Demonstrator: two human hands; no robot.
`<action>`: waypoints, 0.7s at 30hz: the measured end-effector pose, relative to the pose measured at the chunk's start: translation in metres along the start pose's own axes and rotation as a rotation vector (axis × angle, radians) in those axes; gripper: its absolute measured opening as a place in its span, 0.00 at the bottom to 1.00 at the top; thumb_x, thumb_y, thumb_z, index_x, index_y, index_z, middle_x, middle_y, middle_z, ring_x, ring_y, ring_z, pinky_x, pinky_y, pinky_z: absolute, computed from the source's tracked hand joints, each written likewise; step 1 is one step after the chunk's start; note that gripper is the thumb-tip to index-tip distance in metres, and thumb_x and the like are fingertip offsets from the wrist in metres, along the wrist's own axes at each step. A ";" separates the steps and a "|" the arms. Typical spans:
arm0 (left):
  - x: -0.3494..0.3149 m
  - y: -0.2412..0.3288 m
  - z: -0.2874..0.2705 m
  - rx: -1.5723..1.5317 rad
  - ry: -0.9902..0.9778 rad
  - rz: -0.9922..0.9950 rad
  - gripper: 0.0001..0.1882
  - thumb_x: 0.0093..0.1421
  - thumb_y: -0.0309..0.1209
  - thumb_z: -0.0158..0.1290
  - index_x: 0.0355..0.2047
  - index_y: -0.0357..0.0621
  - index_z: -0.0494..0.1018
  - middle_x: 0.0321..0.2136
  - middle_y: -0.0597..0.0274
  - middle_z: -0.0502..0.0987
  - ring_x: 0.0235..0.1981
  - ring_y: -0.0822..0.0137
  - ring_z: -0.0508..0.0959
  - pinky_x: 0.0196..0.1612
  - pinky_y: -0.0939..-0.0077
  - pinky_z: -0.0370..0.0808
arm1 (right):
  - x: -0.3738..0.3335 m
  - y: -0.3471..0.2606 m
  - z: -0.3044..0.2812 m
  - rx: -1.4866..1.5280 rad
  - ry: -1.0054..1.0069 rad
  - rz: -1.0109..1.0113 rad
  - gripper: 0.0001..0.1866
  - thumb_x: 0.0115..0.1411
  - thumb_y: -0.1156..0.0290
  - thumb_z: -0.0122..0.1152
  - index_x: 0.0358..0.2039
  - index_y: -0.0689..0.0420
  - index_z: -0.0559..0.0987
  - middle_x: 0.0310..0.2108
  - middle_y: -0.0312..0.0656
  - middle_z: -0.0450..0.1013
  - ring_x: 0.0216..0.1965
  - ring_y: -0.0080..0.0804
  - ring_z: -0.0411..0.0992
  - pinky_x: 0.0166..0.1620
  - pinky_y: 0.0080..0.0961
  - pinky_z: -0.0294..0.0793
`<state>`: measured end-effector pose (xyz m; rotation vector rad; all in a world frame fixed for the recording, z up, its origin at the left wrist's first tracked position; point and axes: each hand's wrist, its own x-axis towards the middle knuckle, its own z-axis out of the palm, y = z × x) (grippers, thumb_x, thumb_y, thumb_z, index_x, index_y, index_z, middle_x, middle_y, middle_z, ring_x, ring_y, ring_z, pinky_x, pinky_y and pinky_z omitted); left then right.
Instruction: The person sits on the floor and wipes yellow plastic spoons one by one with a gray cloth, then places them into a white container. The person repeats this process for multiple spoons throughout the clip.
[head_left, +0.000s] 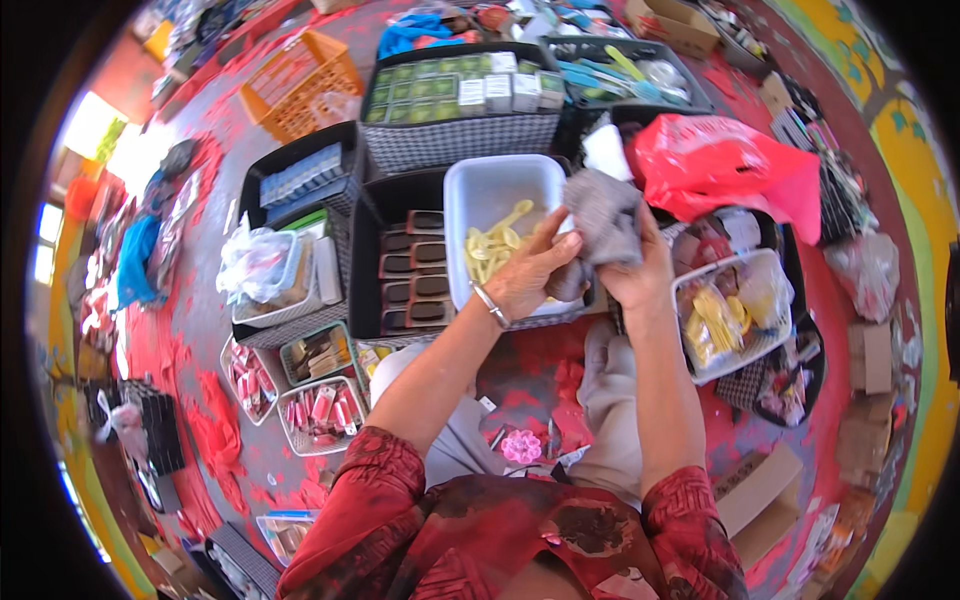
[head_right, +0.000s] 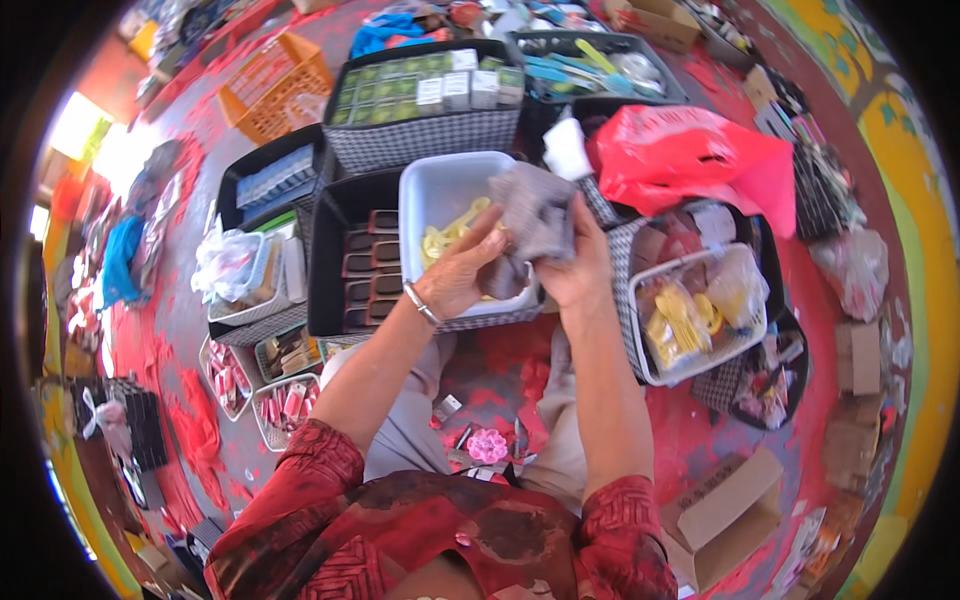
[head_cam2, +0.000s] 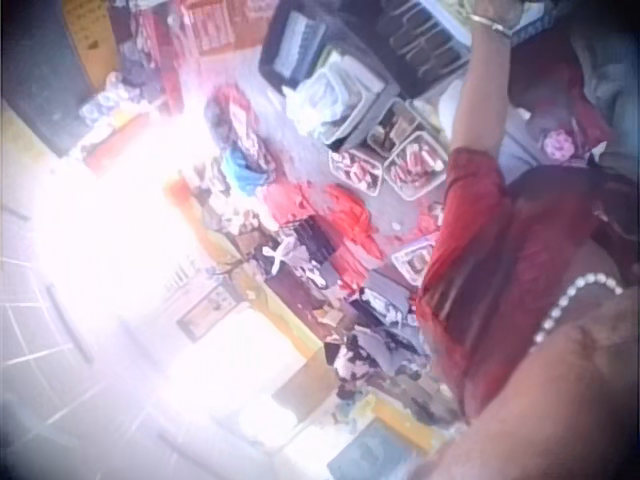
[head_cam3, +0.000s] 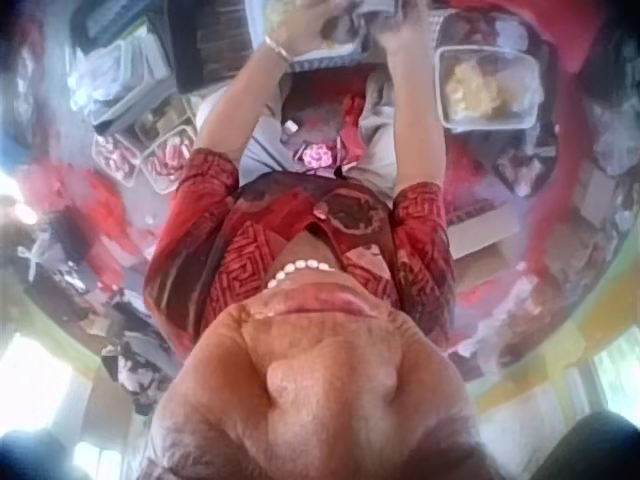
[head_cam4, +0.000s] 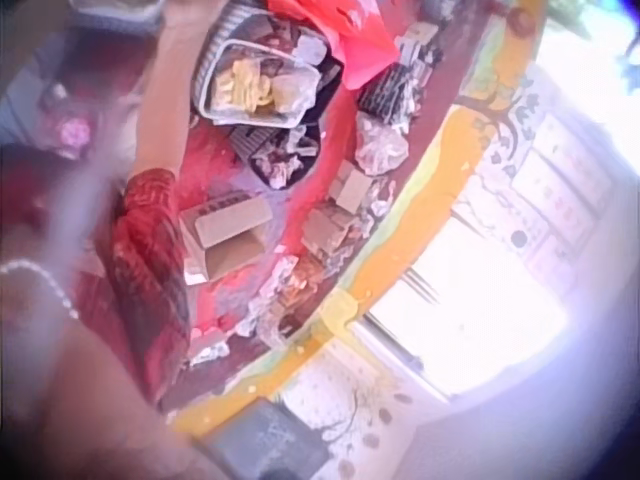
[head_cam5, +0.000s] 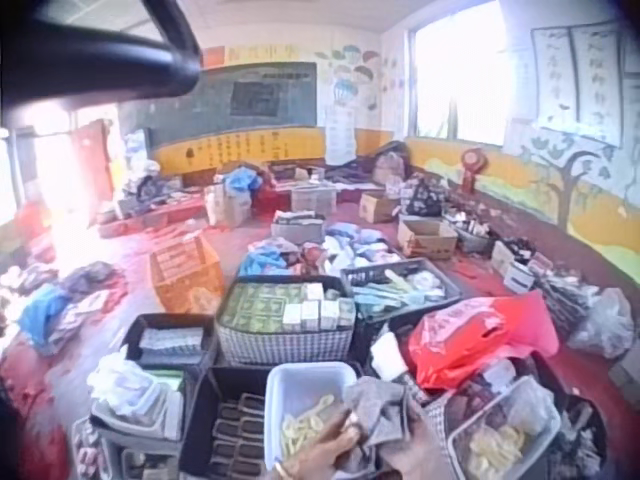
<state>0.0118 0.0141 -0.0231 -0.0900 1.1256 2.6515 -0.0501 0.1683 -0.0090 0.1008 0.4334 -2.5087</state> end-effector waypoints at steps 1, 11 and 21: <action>0.000 0.001 0.005 0.026 0.026 -0.056 0.31 0.59 0.39 0.51 0.60 0.52 0.52 0.48 0.69 0.66 0.46 0.70 0.69 0.47 0.66 0.70 | 0.000 0.002 0.002 -0.006 -0.062 0.027 0.19 0.62 0.58 0.45 0.46 0.60 0.71 0.44 0.43 0.71 0.46 0.36 0.69 0.52 0.34 0.66; 0.006 0.023 0.003 0.519 0.343 -0.017 0.10 0.59 0.31 0.50 0.35 0.35 0.72 0.23 0.65 0.74 0.22 0.78 0.72 0.23 0.87 0.69 | -0.003 -0.006 0.020 -0.723 0.246 -0.365 0.20 0.63 0.58 0.46 0.43 0.62 0.72 0.41 0.39 0.71 0.45 0.26 0.67 0.51 0.25 0.63; 0.004 0.037 -0.012 0.293 0.168 -0.235 0.18 0.54 0.33 0.53 0.44 0.41 0.68 0.39 0.61 0.71 0.44 0.68 0.69 0.46 0.68 0.67 | -0.006 -0.032 0.018 -0.349 0.193 -0.224 0.23 0.62 0.55 0.47 0.46 0.63 0.70 0.42 0.44 0.72 0.41 0.34 0.71 0.46 0.31 0.71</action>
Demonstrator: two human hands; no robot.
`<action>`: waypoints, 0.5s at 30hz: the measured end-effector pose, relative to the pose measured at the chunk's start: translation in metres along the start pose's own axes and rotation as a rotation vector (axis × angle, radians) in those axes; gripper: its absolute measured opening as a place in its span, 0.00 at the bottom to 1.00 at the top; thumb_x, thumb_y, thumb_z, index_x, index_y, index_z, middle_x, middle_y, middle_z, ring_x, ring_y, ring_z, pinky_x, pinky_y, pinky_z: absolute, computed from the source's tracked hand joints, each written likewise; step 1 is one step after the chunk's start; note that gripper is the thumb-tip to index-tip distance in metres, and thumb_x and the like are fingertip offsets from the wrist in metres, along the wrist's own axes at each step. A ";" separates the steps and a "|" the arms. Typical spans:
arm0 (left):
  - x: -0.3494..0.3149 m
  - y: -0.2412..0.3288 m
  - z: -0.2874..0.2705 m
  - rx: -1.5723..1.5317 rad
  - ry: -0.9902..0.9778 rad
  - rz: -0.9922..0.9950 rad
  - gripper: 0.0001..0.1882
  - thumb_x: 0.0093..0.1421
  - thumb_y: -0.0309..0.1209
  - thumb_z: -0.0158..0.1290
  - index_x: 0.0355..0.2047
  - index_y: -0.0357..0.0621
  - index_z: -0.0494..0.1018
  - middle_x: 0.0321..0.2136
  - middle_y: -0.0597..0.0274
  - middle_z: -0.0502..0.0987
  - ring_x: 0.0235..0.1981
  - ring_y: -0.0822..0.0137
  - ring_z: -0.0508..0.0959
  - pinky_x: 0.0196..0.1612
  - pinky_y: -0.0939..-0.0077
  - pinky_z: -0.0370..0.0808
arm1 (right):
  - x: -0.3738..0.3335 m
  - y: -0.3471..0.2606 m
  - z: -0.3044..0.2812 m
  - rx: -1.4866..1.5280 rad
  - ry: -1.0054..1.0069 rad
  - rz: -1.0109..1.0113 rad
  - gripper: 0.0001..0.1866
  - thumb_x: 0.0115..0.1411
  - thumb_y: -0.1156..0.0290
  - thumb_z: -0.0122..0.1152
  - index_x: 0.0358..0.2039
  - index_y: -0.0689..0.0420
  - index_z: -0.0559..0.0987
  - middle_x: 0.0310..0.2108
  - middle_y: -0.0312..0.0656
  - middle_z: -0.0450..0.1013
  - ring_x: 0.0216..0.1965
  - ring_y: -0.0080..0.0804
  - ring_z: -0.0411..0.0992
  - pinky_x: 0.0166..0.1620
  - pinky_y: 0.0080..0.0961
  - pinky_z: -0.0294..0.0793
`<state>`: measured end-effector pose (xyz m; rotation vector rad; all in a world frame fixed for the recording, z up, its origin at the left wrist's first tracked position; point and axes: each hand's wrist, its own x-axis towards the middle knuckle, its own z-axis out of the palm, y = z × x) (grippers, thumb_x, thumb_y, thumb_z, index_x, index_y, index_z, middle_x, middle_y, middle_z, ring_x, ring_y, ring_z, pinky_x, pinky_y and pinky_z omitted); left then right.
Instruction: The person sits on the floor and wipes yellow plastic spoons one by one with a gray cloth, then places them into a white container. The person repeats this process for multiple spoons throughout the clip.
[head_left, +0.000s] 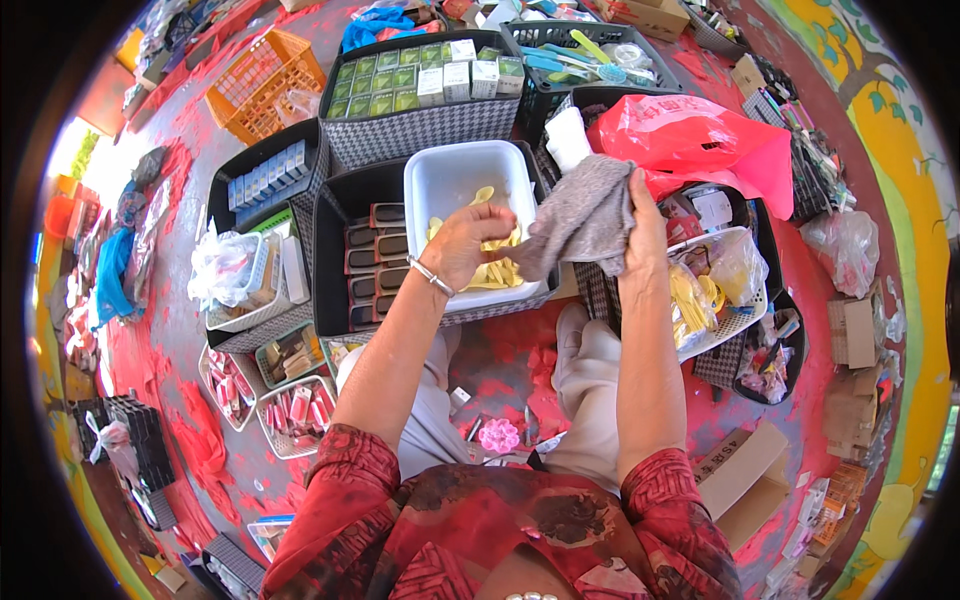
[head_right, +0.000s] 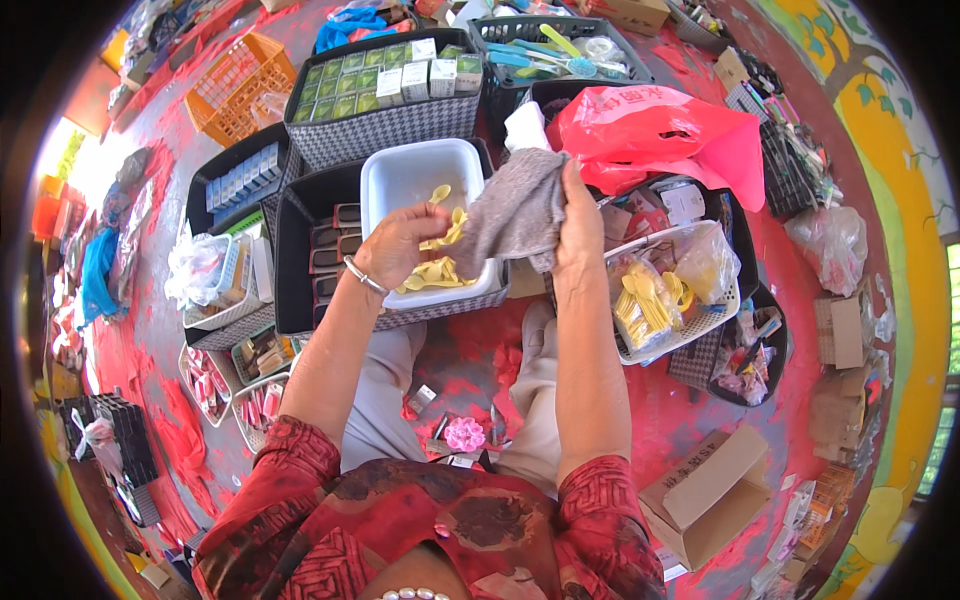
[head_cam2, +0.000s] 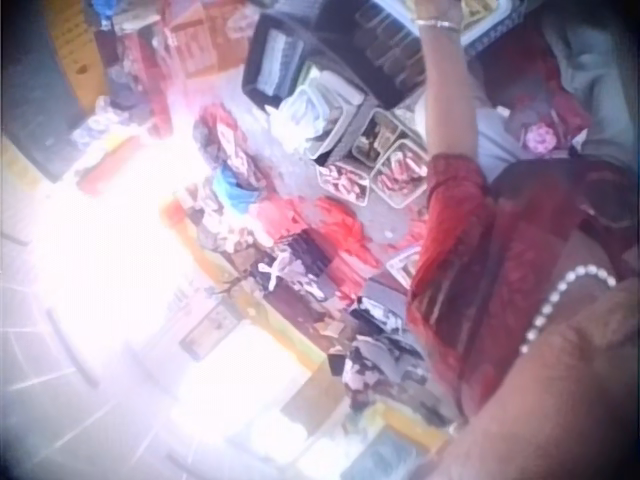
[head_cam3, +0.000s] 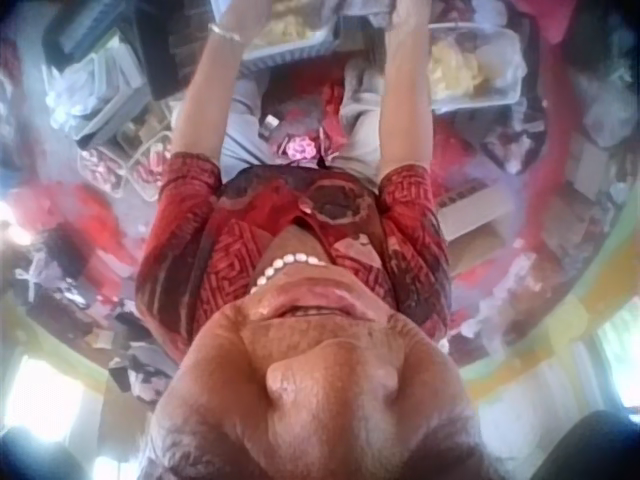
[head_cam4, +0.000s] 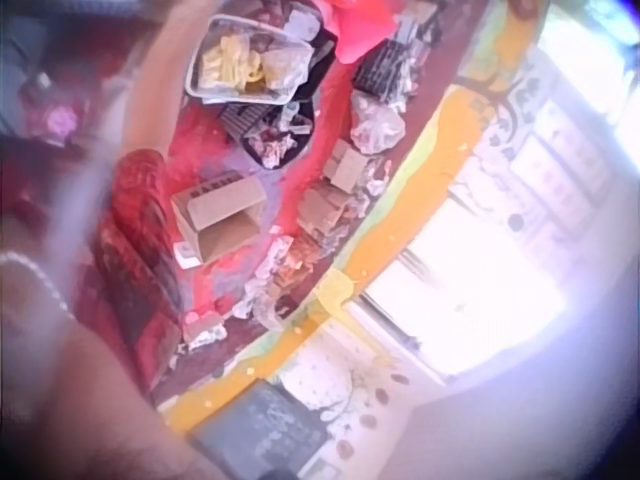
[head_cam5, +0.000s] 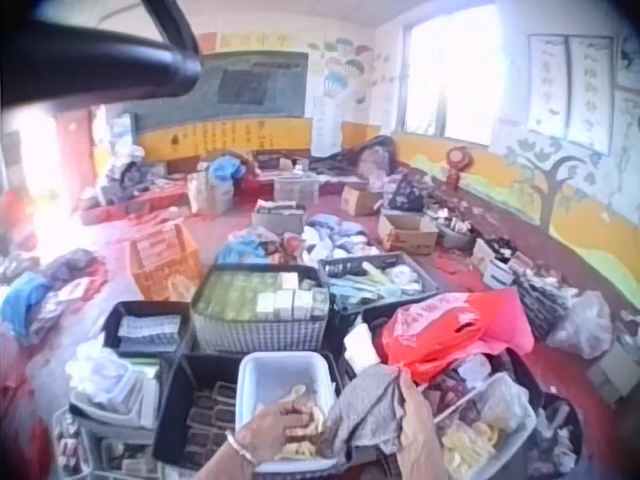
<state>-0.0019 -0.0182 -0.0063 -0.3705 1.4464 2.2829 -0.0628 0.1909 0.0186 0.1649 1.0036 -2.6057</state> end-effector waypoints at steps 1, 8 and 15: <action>-0.001 0.000 0.002 -0.011 -0.026 0.066 0.21 0.55 0.33 0.52 0.48 0.43 0.64 0.42 0.61 0.69 0.43 0.69 0.69 0.46 0.70 0.67 | -0.002 -0.003 0.001 0.050 -0.010 0.042 0.24 0.61 0.54 0.47 0.47 0.63 0.70 0.42 0.44 0.72 0.42 0.34 0.71 0.47 0.32 0.71; 0.003 -0.008 0.015 0.247 -0.122 0.296 0.17 0.58 0.29 0.49 0.48 0.37 0.66 0.38 0.61 0.73 0.34 0.77 0.72 0.38 0.83 0.71 | -0.004 0.020 0.010 -0.200 0.022 0.145 0.19 0.59 0.58 0.53 0.39 0.63 0.75 0.35 0.43 0.75 0.33 0.30 0.75 0.37 0.27 0.75; -0.002 0.005 0.004 -0.102 -0.134 0.144 0.14 0.58 0.29 0.49 0.43 0.36 0.67 0.33 0.64 0.74 0.35 0.72 0.74 0.39 0.78 0.72 | -0.020 0.009 0.017 -0.272 -0.064 0.292 0.19 0.52 0.62 0.63 0.37 0.65 0.75 0.32 0.43 0.75 0.30 0.27 0.75 0.35 0.24 0.76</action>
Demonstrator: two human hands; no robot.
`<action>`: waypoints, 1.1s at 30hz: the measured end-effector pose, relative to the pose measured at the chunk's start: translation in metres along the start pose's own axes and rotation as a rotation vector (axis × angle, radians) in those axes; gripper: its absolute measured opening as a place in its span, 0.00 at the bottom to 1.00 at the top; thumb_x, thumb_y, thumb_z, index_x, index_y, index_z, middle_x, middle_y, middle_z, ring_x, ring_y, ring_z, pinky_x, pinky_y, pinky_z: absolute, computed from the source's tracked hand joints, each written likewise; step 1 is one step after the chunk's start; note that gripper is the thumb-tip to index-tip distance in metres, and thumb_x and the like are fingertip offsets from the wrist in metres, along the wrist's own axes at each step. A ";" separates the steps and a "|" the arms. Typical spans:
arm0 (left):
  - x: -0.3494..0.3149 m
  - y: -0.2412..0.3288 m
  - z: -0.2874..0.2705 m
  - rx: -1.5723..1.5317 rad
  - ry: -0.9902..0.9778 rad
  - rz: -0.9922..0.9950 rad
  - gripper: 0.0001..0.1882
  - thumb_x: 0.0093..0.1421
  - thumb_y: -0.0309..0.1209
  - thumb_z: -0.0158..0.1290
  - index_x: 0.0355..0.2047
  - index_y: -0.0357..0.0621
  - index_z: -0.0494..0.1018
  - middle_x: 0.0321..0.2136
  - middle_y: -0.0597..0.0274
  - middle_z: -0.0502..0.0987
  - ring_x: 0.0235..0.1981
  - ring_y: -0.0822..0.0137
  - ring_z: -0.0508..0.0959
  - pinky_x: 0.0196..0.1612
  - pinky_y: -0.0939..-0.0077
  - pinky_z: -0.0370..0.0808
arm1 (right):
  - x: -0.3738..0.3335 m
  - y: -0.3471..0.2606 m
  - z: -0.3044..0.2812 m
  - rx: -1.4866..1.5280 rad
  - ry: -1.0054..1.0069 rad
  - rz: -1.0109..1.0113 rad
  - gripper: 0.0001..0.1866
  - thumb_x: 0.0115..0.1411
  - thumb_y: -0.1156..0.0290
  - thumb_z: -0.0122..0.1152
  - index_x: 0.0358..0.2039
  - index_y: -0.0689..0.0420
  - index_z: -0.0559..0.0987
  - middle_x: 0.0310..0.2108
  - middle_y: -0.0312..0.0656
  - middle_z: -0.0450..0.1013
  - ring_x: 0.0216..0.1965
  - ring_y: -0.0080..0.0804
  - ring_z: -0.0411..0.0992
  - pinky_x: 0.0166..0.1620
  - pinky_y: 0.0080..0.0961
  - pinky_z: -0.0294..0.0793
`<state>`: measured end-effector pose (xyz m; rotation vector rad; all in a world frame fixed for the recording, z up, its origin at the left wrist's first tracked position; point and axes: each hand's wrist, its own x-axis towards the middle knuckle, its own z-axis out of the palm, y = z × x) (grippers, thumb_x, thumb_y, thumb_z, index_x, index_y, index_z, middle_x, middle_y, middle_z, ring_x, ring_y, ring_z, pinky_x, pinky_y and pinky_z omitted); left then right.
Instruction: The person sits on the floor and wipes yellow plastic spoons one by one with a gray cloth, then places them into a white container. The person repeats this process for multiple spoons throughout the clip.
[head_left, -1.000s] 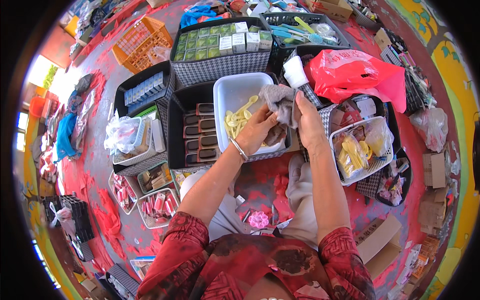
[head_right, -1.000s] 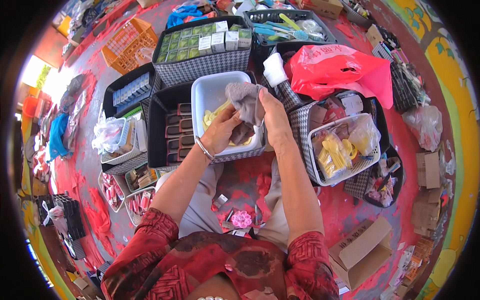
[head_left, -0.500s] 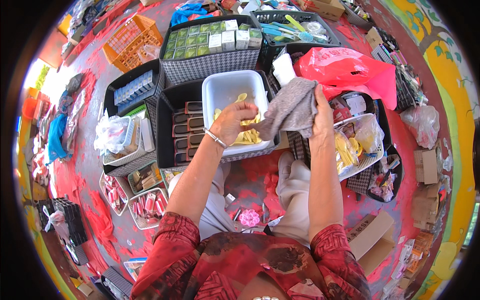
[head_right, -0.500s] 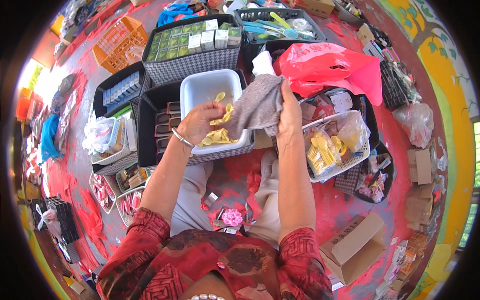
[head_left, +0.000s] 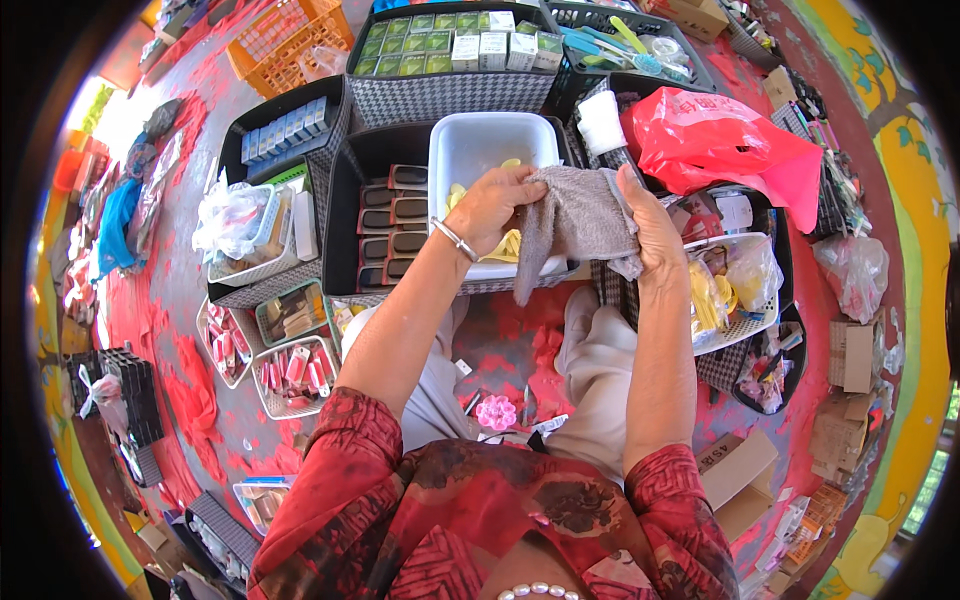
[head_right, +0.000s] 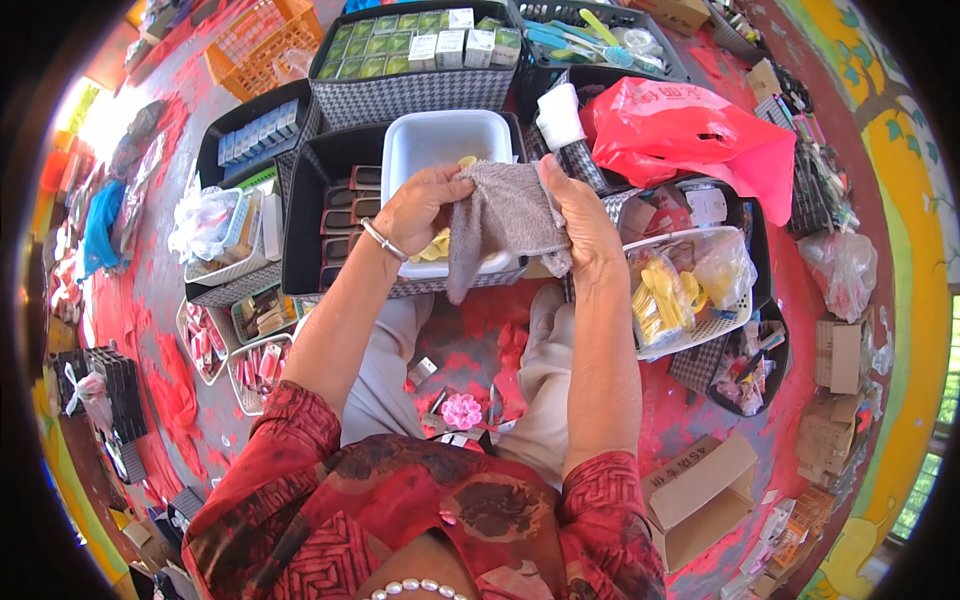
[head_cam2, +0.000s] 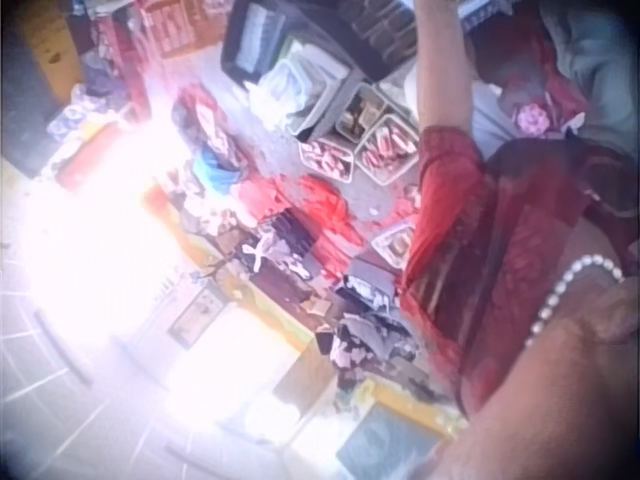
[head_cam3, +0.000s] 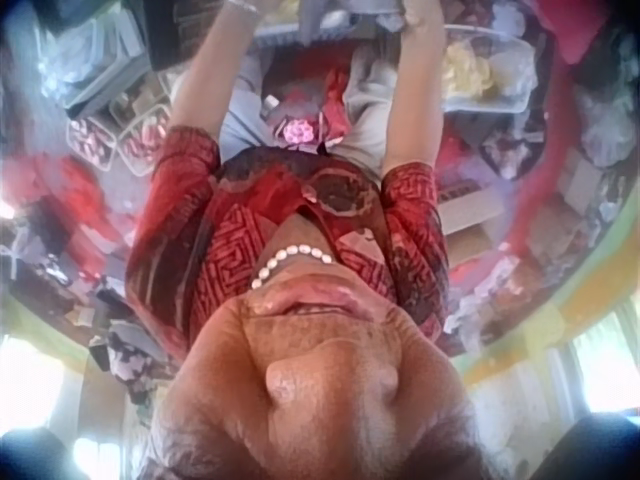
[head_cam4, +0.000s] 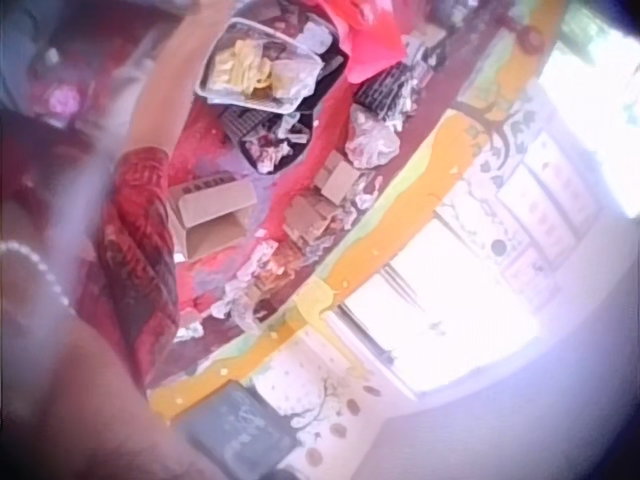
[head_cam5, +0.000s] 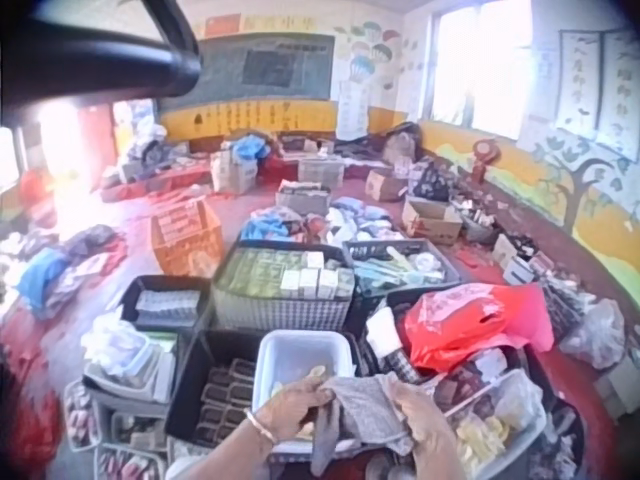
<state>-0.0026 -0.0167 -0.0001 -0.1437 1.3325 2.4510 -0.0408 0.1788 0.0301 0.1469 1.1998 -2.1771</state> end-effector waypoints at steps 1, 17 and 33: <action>0.000 0.001 0.002 -0.108 -0.055 0.023 0.15 0.57 0.29 0.49 0.44 0.36 0.66 0.33 0.63 0.74 0.37 0.72 0.74 0.40 0.77 0.71 | -0.003 0.001 0.001 0.031 -0.104 0.031 0.19 0.51 0.63 0.64 0.38 0.65 0.75 0.33 0.43 0.75 0.30 0.27 0.75 0.36 0.24 0.75; 0.020 -0.010 -0.068 -0.001 0.913 0.174 0.11 0.52 0.22 0.50 0.37 0.40 0.69 0.30 0.61 0.72 0.31 0.70 0.73 0.32 0.79 0.73 | 0.013 -0.025 -0.073 0.485 0.042 -0.286 0.21 0.58 0.59 0.53 0.45 0.63 0.71 0.40 0.48 0.73 0.42 0.44 0.71 0.47 0.44 0.70; 0.088 -0.112 -0.087 1.652 0.621 -0.631 0.25 0.49 0.44 0.51 0.42 0.39 0.73 0.44 0.50 0.74 0.46 0.55 0.74 0.46 0.64 0.71 | 0.013 -0.030 -0.074 0.668 -0.081 -0.322 0.12 0.58 0.65 0.51 0.35 0.61 0.75 0.33 0.43 0.75 0.35 0.38 0.74 0.43 0.35 0.74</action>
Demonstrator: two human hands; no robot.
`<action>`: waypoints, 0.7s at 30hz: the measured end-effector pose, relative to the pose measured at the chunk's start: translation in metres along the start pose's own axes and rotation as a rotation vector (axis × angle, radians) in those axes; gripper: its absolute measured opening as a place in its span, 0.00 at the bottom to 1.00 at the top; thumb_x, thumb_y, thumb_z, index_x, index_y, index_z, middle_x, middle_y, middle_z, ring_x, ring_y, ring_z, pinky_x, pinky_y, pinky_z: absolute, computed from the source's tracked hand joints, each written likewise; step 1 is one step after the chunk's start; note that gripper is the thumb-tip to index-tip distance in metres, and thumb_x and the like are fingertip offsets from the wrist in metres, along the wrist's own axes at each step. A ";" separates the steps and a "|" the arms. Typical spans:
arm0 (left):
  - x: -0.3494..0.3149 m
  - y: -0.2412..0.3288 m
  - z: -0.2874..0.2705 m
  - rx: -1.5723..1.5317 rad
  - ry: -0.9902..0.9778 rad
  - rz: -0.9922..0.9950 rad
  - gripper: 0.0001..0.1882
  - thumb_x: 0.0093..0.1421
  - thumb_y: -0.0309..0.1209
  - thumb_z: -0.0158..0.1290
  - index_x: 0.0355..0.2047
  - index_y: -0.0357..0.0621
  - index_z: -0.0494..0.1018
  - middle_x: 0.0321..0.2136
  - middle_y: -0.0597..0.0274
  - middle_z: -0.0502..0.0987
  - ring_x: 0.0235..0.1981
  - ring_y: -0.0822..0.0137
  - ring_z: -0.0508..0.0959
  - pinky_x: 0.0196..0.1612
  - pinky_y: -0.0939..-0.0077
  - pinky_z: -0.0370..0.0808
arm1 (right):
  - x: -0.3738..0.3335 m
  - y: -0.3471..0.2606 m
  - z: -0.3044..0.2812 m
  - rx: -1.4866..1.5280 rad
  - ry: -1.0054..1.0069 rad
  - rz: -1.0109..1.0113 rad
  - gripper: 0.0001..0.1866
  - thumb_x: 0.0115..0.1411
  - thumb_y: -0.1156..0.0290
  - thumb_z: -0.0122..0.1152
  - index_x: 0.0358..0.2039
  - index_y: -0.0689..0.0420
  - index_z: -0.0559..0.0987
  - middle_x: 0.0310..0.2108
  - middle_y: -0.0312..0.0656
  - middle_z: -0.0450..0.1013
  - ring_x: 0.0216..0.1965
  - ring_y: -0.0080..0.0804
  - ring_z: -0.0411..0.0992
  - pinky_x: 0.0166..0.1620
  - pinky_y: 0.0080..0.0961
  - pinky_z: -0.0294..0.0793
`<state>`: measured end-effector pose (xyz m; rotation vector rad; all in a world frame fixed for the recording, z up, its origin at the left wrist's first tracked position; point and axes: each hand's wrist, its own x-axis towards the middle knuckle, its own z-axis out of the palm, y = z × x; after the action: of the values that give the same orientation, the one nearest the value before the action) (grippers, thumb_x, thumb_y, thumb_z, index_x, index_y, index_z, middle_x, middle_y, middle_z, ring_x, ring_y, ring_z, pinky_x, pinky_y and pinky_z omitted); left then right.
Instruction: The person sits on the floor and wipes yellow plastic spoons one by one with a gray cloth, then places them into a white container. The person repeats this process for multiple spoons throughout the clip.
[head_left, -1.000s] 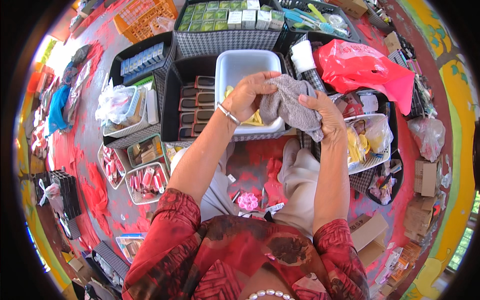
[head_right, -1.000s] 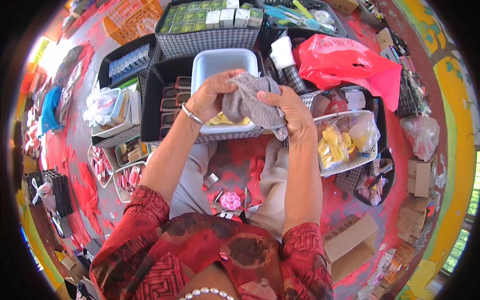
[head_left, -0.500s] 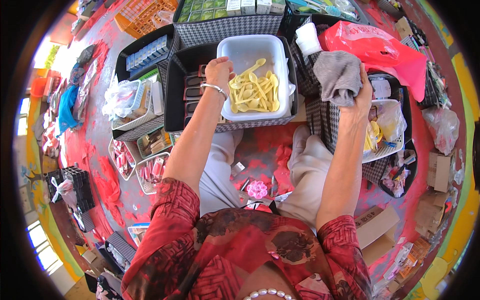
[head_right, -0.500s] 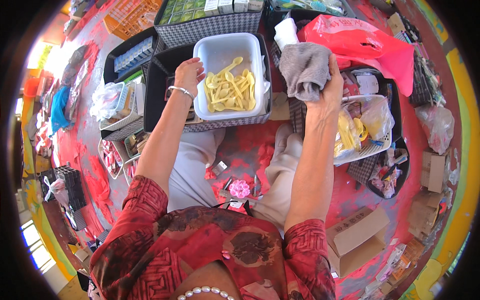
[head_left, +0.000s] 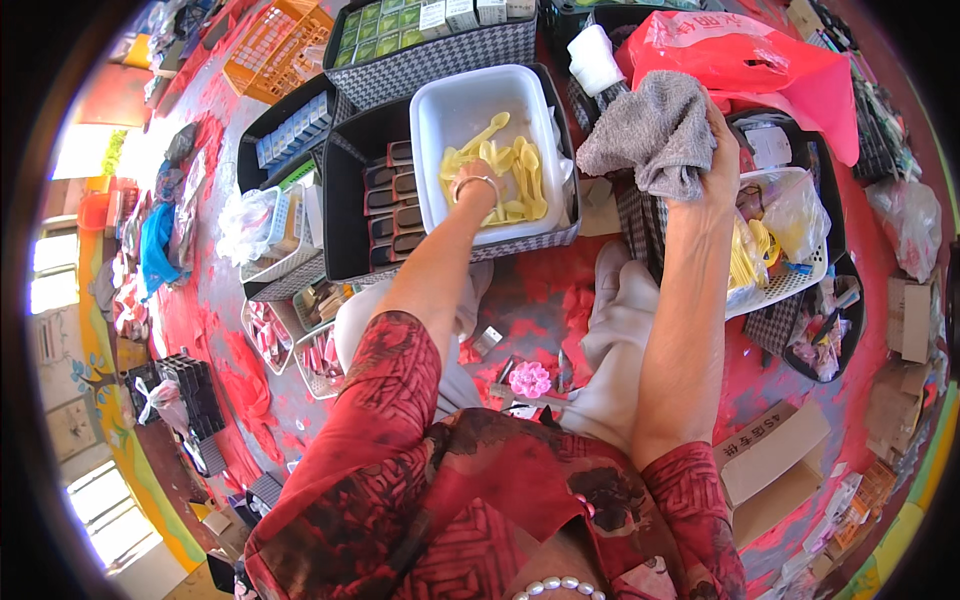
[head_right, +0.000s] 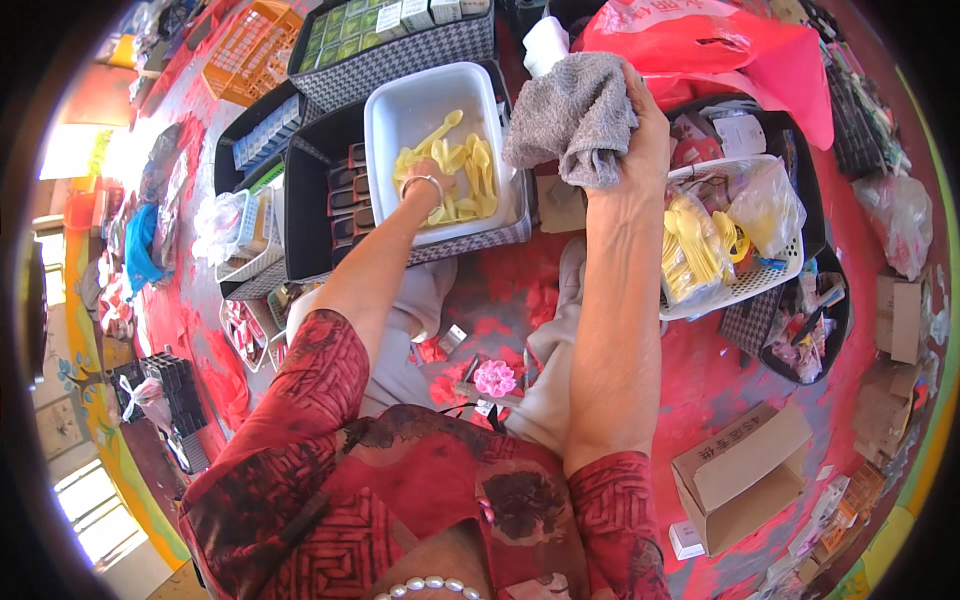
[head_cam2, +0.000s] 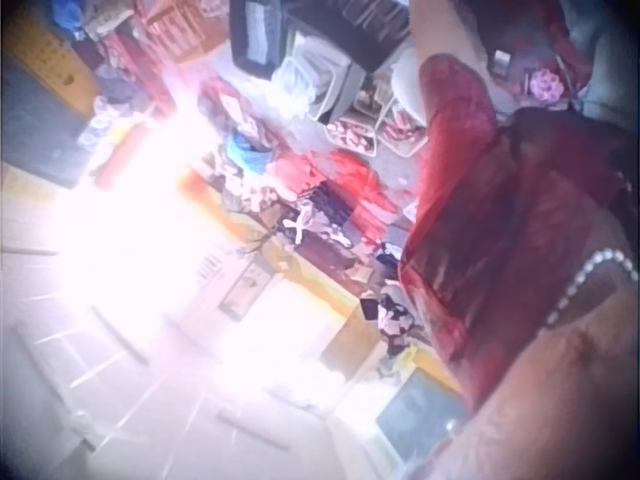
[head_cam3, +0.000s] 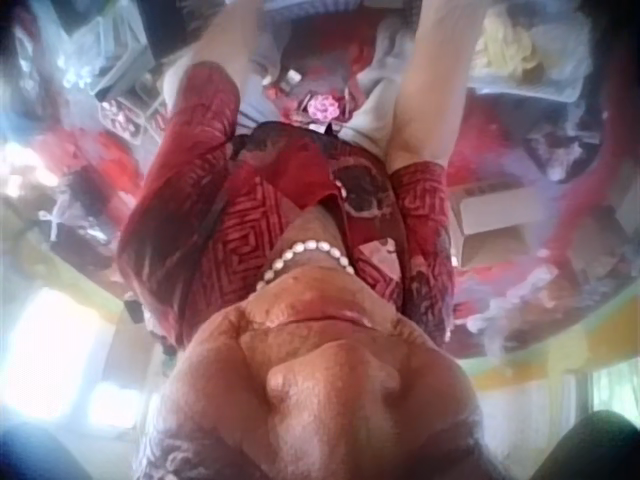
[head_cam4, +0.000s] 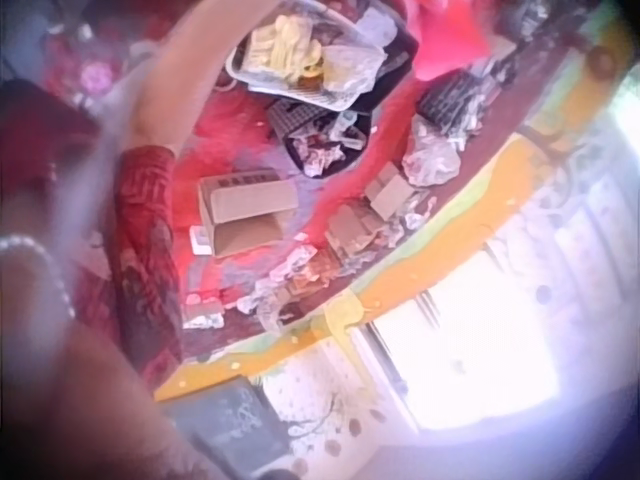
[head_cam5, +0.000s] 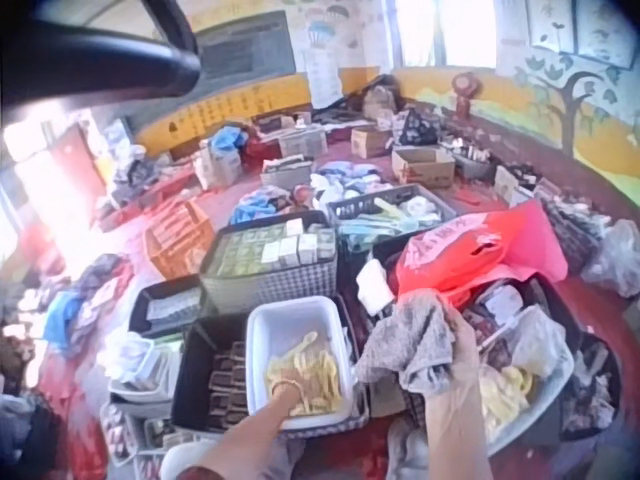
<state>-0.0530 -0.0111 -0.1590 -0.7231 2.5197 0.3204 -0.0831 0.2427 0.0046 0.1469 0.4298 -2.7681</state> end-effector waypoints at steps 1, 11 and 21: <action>0.005 -0.009 -0.004 0.037 0.012 0.065 0.24 0.49 0.43 0.51 0.41 0.38 0.73 0.43 0.49 0.74 0.45 0.55 0.74 0.46 0.65 0.71 | 0.000 -0.001 0.001 -0.006 -0.044 -0.006 0.12 0.58 0.65 0.51 0.35 0.61 0.75 0.33 0.43 0.75 0.35 0.38 0.74 0.43 0.35 0.74; -0.035 -0.056 -0.083 -0.840 -0.229 0.198 0.12 0.58 0.33 0.44 0.31 0.36 0.72 0.16 0.61 0.72 0.15 0.72 0.75 0.18 0.82 0.73 | 0.004 0.010 0.001 -0.058 0.077 0.006 0.10 0.58 0.66 0.53 0.34 0.60 0.74 0.31 0.42 0.74 0.33 0.36 0.74 0.40 0.34 0.75; -0.038 -0.049 -0.063 -0.565 -0.166 0.374 0.14 0.59 0.29 0.38 0.30 0.32 0.72 0.31 0.54 0.78 0.25 0.67 0.80 0.26 0.77 0.78 | 0.006 0.026 0.002 -0.216 0.177 0.048 0.10 0.57 0.67 0.54 0.36 0.60 0.73 0.32 0.42 0.74 0.33 0.36 0.74 0.40 0.33 0.75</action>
<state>-0.0228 -0.0575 -0.0896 -0.3859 2.4005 1.2026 -0.0804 0.2172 -0.0017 0.3463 0.7561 -2.6499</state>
